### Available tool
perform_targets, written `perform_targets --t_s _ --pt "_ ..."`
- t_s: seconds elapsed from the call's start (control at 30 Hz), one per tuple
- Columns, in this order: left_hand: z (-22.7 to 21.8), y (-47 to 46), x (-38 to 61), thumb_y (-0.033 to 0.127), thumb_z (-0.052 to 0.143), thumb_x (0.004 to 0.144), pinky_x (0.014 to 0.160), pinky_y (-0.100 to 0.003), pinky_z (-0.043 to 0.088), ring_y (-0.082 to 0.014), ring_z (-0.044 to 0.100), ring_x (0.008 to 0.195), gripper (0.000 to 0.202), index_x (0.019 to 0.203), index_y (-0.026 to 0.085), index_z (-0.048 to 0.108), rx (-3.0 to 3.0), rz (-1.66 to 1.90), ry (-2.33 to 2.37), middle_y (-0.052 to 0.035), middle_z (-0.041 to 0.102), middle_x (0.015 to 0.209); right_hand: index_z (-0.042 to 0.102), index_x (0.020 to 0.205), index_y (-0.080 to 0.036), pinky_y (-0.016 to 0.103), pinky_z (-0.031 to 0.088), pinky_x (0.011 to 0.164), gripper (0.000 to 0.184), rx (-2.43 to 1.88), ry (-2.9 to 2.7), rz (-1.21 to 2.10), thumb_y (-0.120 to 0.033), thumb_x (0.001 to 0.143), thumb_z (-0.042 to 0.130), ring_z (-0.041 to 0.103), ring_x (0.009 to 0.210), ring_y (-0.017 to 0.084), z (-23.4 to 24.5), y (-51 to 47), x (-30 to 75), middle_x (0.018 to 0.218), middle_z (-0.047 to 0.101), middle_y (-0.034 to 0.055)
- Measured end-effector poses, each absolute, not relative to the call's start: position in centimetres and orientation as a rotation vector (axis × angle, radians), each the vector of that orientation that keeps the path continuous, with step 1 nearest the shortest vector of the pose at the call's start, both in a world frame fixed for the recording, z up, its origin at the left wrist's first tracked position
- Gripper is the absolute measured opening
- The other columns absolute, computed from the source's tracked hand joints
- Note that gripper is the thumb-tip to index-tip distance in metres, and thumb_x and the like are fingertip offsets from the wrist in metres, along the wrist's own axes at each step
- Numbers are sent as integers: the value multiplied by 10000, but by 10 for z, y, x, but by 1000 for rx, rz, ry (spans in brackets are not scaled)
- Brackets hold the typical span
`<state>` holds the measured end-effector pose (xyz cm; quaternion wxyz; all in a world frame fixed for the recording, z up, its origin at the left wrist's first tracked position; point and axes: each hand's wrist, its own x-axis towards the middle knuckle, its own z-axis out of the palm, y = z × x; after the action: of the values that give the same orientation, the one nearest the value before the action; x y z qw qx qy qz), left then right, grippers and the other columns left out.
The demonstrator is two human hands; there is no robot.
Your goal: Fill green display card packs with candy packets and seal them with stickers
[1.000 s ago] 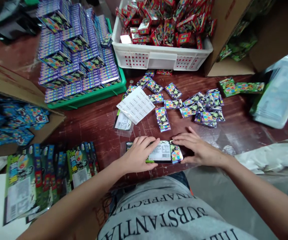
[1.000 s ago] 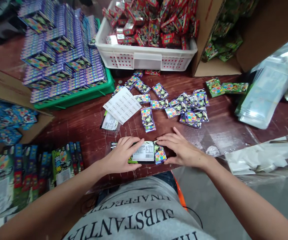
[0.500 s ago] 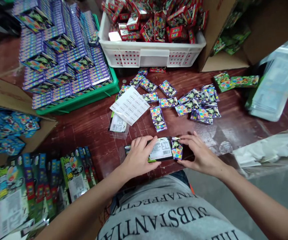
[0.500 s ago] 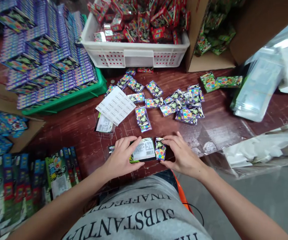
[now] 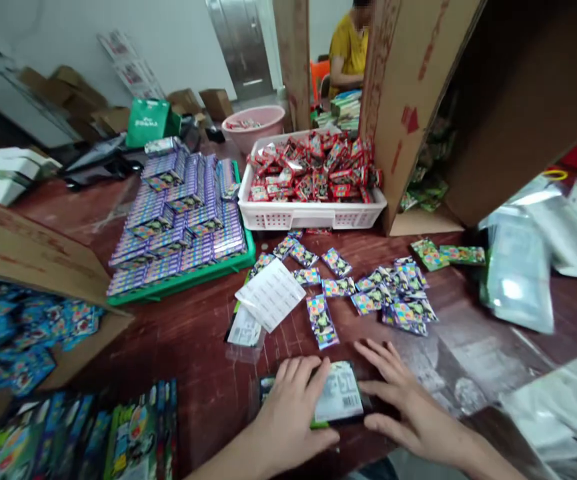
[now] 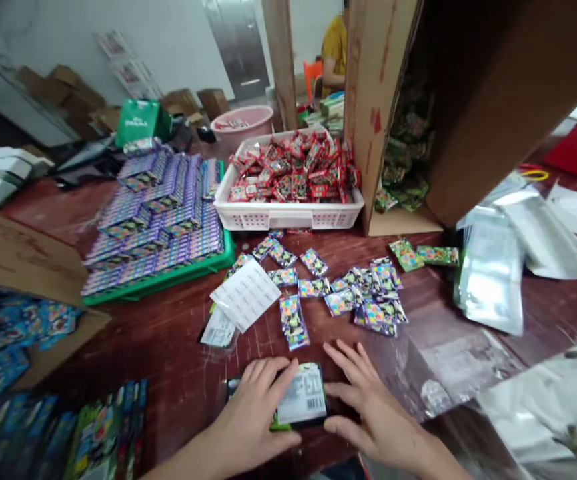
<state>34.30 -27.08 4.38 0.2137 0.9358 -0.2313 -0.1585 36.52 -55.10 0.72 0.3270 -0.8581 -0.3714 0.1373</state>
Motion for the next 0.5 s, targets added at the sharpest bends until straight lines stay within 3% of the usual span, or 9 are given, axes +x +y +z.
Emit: perform_targets --t_s 0.1,0.17,0.23,0.27,0.37,0.5 --pt "64 -269 387 730 748 707 1068 -565 429 -367 502 1253 918 1438 240 485 2577 -305 -866 -138 543 1407 530 1441 -336 595 357 1173 503 -2234 -963 180 -400 950 622 269 1520 353 23 -571 397 1666 274 66" --pt "84 -268 446 589 647 887 1067 -544 438 -345 494 1283 643 1406 232 514 2620 -69 -940 -146 533 1420 523 1428 -338 533 405 1157 474 -2289 -822 -103 -353 960 596 387 1463 314 37 -591 445 1603 383 81" --pt "106 -270 523 412 564 974 1082 -497 434 -308 509 1271 448 1369 203 539 2679 199 -895 -150 560 1374 544 1375 -291 527 393 1158 442 -2401 -570 -399 -398 949 595 459 1398 309 51 -613 510 1488 496 126" --pt "116 -273 565 395 546 979 1074 -492 437 -318 510 1268 443 1369 184 539 2742 321 -806 -163 568 1352 522 1390 -233 528 381 1160 513 -2514 -396 -482 -444 930 603 465 1383 323 56 -624 545 1436 523 168" --pt "135 -286 676 379 561 944 1014 -522 453 -389 512 1258 526 1418 161 493 2921 550 -287 -217 557 1331 378 1492 -109 575 356 1134 768 -2755 -1 -441 -498 877 626 369 1422 402 61 -652 640 1497 419 261" --pt "137 -291 743 282 494 939 928 -497 495 -386 609 1111 439 1327 90 567 2972 407 -43 -230 650 1146 357 1506 -120 554 440 1009 936 -2867 217 -292 -638 792 672 482 1282 433 52 -664 719 1415 482 260"
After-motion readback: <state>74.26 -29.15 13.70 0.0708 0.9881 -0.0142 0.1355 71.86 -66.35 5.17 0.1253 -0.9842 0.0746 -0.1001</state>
